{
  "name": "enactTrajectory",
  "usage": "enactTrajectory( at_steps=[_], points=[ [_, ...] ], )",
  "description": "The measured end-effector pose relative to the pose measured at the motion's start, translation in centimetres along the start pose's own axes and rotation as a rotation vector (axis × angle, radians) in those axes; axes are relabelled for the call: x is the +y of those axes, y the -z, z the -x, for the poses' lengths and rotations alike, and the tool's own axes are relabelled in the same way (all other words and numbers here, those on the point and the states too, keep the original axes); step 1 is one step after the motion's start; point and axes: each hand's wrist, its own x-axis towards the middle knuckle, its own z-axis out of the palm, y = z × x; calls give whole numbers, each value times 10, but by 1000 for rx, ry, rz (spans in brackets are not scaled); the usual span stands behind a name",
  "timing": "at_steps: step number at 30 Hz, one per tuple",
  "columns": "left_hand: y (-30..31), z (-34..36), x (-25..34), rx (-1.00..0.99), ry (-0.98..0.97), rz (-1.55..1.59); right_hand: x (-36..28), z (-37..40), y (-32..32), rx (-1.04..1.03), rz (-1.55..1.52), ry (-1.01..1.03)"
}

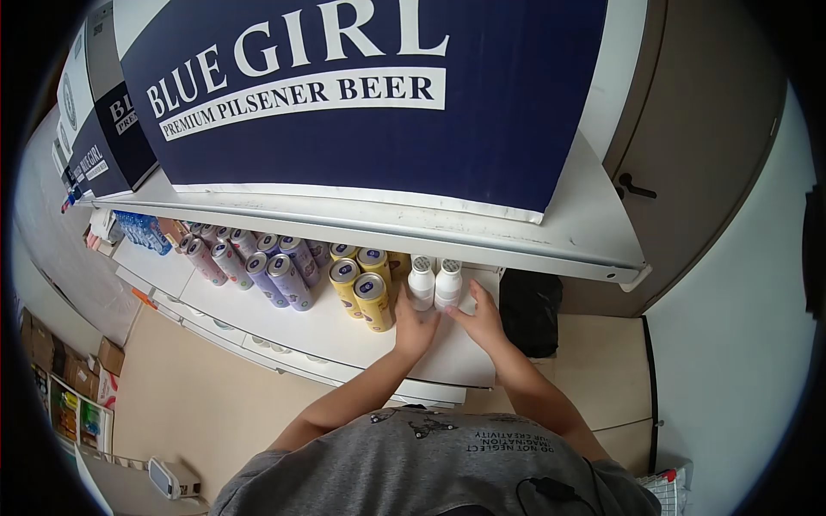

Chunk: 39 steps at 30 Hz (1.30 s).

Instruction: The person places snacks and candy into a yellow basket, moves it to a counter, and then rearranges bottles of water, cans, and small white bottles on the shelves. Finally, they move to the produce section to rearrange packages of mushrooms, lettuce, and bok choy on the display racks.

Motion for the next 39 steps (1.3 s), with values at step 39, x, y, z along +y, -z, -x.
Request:
enactTrajectory(
  at_steps=[39],
  points=[
    [175, 298, -18, -1239, -475, 411, -231, 589, -27, 1107, -221, -840]
  ],
)
